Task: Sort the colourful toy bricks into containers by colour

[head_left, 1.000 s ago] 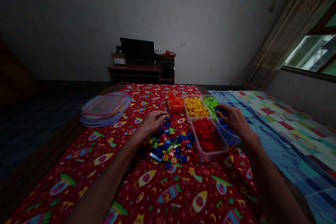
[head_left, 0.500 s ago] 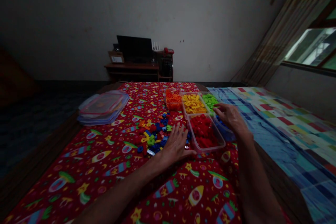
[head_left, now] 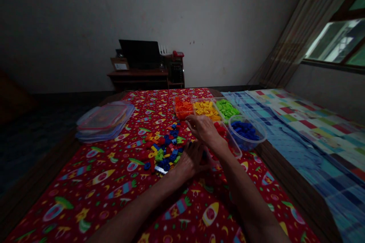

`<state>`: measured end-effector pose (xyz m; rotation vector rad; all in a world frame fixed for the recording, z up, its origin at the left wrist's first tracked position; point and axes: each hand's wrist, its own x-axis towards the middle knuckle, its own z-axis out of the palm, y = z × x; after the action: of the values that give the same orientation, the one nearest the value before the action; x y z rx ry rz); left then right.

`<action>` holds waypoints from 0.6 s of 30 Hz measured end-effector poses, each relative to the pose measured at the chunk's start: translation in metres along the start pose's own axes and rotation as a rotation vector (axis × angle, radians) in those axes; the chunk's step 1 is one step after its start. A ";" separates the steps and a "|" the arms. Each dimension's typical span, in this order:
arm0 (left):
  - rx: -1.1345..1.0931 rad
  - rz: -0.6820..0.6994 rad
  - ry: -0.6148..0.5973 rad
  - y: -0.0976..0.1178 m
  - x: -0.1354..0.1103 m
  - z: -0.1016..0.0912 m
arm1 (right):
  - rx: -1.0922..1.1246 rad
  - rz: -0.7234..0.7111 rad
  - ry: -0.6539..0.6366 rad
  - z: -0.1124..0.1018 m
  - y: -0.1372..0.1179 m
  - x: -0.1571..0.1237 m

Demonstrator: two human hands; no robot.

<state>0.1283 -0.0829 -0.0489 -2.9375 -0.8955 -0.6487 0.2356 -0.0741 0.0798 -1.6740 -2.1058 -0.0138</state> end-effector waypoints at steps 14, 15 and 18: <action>0.145 -0.220 -0.131 -0.049 -0.004 -0.046 | 0.034 -0.034 0.041 0.005 0.020 -0.012; 0.104 -0.218 -0.116 -0.059 -0.005 -0.047 | 0.061 -0.050 0.041 0.007 0.023 -0.012; -0.068 -0.241 -0.124 -0.082 -0.005 -0.054 | 0.113 -0.090 0.000 0.019 0.029 -0.013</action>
<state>0.0599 -0.0236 -0.0113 -2.9833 -1.2786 -0.5168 0.2582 -0.0727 0.0508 -1.5133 -2.1386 0.0760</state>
